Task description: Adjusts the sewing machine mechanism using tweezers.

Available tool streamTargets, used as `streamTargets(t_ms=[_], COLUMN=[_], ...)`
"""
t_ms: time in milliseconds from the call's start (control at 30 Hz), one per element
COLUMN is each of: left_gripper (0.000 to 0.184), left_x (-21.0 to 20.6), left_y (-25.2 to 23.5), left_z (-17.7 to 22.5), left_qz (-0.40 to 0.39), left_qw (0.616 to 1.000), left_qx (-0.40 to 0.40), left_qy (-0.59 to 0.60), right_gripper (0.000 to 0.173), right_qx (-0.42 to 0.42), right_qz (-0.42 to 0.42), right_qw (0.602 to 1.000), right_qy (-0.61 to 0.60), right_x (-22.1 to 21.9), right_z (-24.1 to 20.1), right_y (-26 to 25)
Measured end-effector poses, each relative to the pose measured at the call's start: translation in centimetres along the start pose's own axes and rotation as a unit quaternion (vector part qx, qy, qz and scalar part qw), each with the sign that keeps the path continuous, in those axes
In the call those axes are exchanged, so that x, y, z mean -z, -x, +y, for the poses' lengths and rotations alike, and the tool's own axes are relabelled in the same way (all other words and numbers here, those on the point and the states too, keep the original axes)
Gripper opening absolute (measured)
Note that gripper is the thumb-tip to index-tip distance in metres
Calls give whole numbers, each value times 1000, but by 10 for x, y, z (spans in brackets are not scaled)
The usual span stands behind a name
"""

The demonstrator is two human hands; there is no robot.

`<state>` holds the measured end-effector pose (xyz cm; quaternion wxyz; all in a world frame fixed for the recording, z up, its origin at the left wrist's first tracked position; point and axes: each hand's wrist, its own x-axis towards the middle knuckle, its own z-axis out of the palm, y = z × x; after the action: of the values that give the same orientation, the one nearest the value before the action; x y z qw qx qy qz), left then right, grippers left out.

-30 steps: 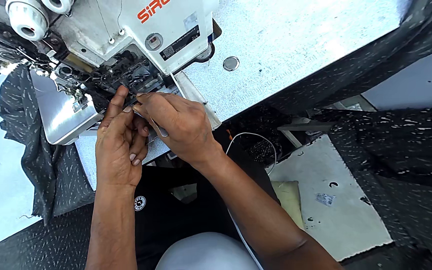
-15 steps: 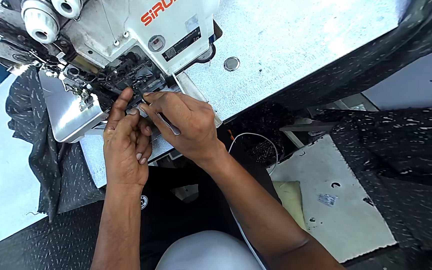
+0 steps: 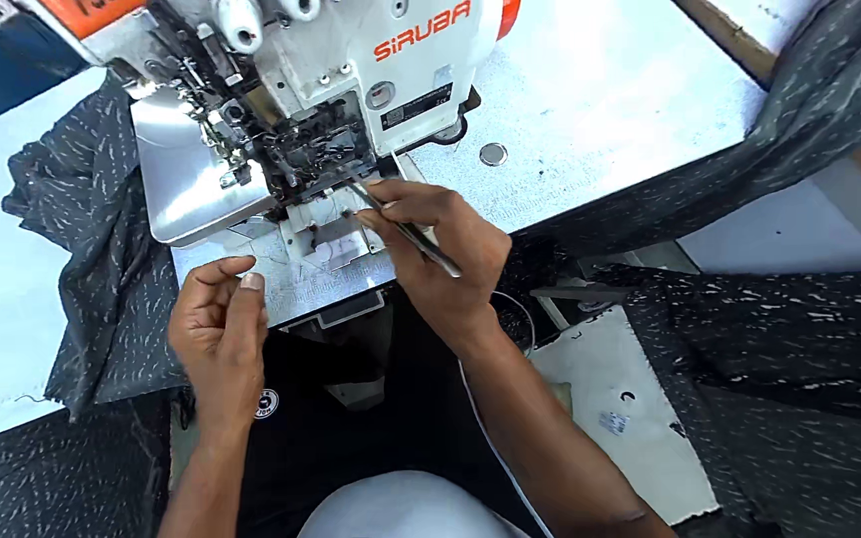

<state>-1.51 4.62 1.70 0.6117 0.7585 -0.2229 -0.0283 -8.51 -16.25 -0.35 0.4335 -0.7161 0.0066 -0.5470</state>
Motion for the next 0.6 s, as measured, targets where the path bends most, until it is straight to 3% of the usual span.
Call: streamTargets(t_ms=[100, 200, 400, 600], left_gripper=[18, 20, 20, 23], left_x=[29, 37, 36, 39], left_y=[-9, -14, -14, -12], left_z=[-16, -30, -33, -33], left_qz=[-6, 13, 22, 17], left_qw=[992, 992, 993, 996], left_qx=[-48, -51, -74, -48], left_qy=[-114, -112, -89, -75], right_gripper=[8, 7, 8, 9], right_qx=[-76, -109, 28, 52], right_qz=[-23, -51, -105, -136], right_qw=[992, 984, 994, 989], right_qy=[-99, -129, -19, -23], right_x=[9, 12, -1, -9], right_z=[-6, -6, 12, 18], right_y=[-8, -18, -27, -27])
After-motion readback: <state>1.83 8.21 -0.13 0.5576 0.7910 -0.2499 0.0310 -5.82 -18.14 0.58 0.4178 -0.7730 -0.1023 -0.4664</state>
